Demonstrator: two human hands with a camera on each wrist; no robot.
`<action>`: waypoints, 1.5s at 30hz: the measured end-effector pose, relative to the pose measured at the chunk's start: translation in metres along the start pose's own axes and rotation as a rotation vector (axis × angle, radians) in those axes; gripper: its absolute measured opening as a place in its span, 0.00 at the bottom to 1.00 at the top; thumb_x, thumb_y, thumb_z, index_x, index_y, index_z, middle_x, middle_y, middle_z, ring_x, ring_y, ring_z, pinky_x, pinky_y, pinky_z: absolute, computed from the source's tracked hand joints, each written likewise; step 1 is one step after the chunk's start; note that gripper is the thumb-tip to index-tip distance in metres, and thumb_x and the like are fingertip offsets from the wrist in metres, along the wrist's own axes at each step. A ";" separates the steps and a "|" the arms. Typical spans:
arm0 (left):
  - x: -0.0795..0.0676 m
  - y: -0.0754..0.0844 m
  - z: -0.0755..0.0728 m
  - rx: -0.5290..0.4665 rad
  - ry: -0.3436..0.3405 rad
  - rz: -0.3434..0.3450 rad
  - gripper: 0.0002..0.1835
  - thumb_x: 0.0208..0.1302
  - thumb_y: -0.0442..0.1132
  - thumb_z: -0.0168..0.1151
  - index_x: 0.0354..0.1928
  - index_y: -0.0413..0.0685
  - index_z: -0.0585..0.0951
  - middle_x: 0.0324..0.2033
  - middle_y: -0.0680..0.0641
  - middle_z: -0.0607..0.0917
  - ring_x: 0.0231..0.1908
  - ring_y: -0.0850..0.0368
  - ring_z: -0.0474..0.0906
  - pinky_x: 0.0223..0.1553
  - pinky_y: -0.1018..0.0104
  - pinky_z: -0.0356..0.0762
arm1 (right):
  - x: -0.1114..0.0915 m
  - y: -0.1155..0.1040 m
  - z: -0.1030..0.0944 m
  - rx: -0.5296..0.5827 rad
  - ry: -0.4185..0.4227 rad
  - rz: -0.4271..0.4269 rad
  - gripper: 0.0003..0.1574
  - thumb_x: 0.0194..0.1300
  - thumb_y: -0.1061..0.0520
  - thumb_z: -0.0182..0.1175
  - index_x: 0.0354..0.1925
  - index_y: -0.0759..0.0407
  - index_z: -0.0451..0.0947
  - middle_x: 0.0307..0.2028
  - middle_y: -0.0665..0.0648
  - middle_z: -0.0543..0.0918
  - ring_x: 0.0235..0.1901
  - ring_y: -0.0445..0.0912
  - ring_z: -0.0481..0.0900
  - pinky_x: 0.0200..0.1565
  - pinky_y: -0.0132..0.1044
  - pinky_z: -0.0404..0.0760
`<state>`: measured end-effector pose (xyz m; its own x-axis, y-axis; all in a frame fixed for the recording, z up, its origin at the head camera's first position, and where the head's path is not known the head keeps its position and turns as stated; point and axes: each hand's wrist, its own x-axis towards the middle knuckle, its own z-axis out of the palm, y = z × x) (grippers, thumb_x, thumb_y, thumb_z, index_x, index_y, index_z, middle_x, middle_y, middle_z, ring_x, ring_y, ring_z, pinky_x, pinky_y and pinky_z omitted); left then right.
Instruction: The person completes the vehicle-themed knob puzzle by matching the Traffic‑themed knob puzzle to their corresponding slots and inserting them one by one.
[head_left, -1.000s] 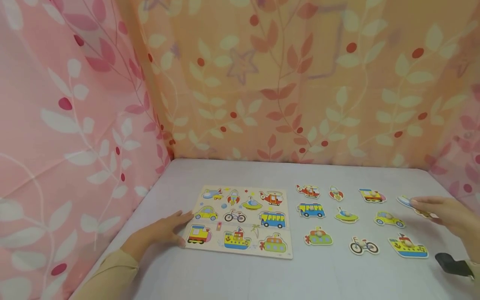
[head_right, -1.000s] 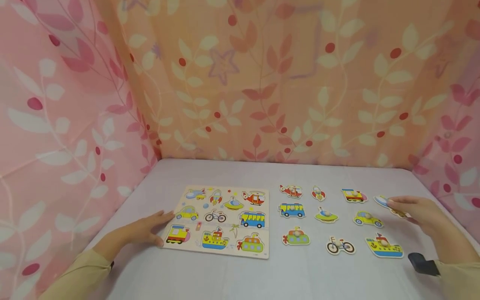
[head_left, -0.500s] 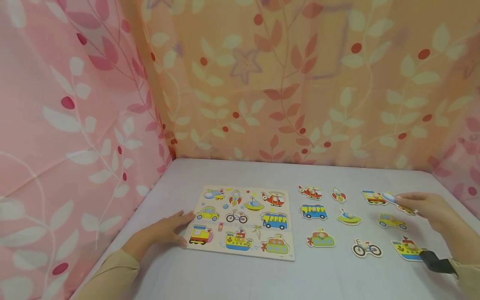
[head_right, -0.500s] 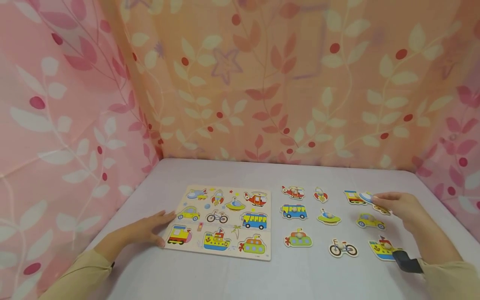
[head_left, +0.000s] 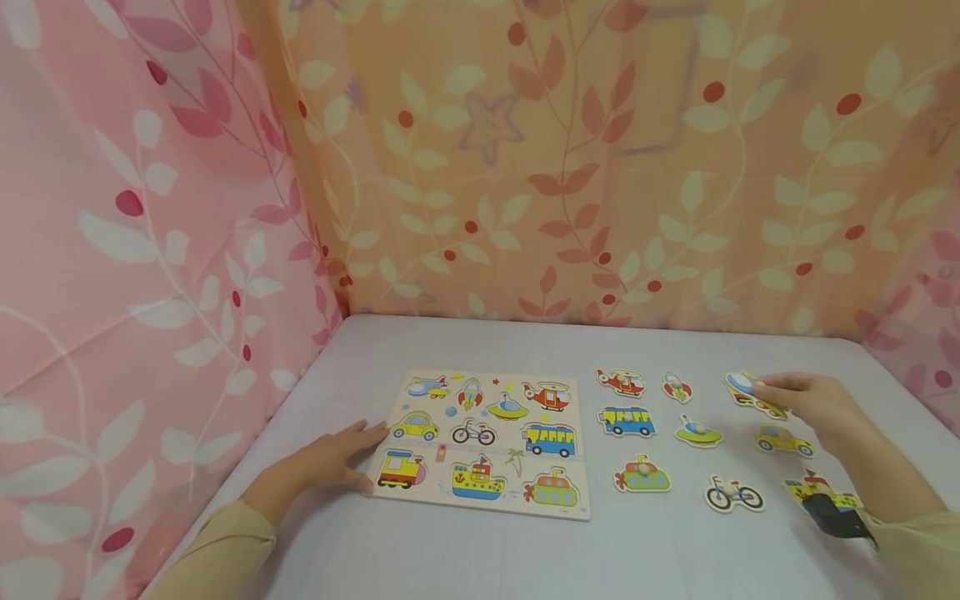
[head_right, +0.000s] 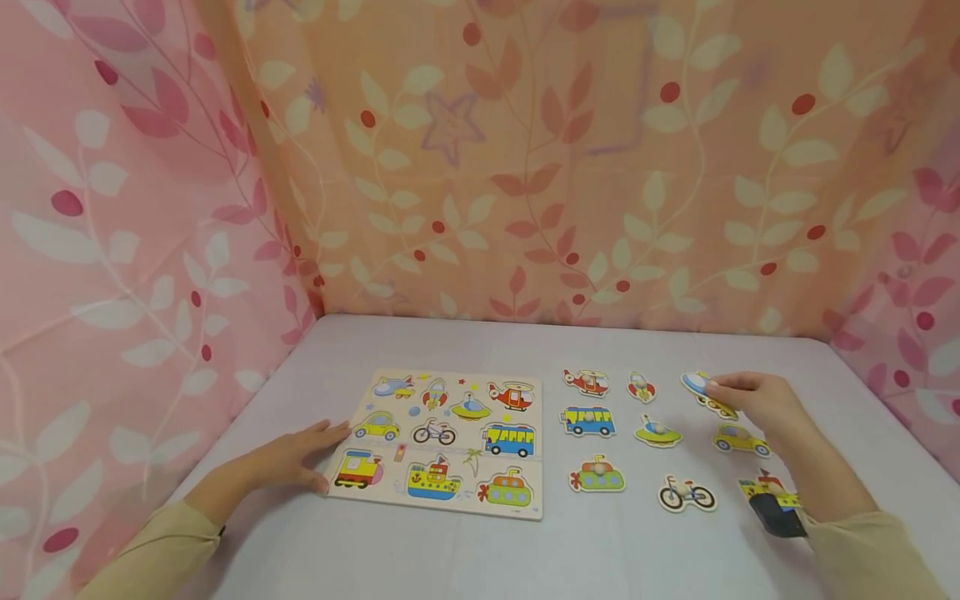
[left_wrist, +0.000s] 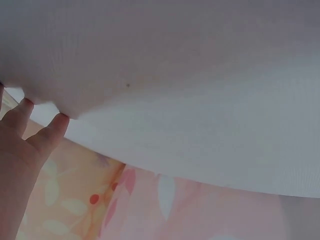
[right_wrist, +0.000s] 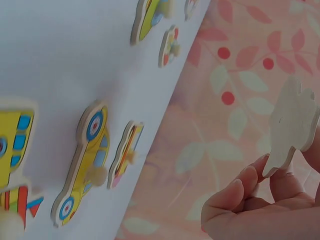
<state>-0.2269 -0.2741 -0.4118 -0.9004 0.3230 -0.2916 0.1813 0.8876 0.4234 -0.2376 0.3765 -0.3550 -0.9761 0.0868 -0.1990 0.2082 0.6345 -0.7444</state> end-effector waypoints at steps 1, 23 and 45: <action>0.000 -0.001 0.000 0.003 0.001 0.006 0.51 0.44 0.52 0.77 0.72 0.54 0.65 0.72 0.40 0.61 0.71 0.36 0.49 0.65 0.30 0.44 | -0.001 -0.003 0.003 -0.006 -0.001 -0.009 0.51 0.67 0.34 0.55 0.64 0.78 0.61 0.60 0.81 0.63 0.57 0.74 0.58 0.51 0.73 0.62; -0.007 0.001 0.001 0.030 0.010 0.006 0.52 0.44 0.53 0.77 0.73 0.54 0.64 0.71 0.36 0.60 0.70 0.33 0.51 0.63 0.29 0.49 | 0.007 -0.031 0.037 0.004 -0.010 -0.046 0.47 0.65 0.34 0.58 0.61 0.74 0.66 0.53 0.73 0.74 0.54 0.66 0.66 0.52 0.67 0.64; -0.002 0.002 0.005 0.015 -0.001 -0.047 0.52 0.45 0.52 0.77 0.74 0.57 0.62 0.72 0.36 0.57 0.71 0.34 0.49 0.63 0.29 0.48 | 0.017 -0.063 0.075 0.023 -0.001 -0.098 0.38 0.67 0.40 0.60 0.57 0.71 0.72 0.51 0.70 0.76 0.49 0.59 0.69 0.48 0.52 0.71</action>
<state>-0.2230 -0.2711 -0.4143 -0.9078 0.2807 -0.3117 0.1444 0.9068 0.3960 -0.2628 0.2803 -0.3593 -0.9918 0.0247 -0.1255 0.1135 0.6217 -0.7750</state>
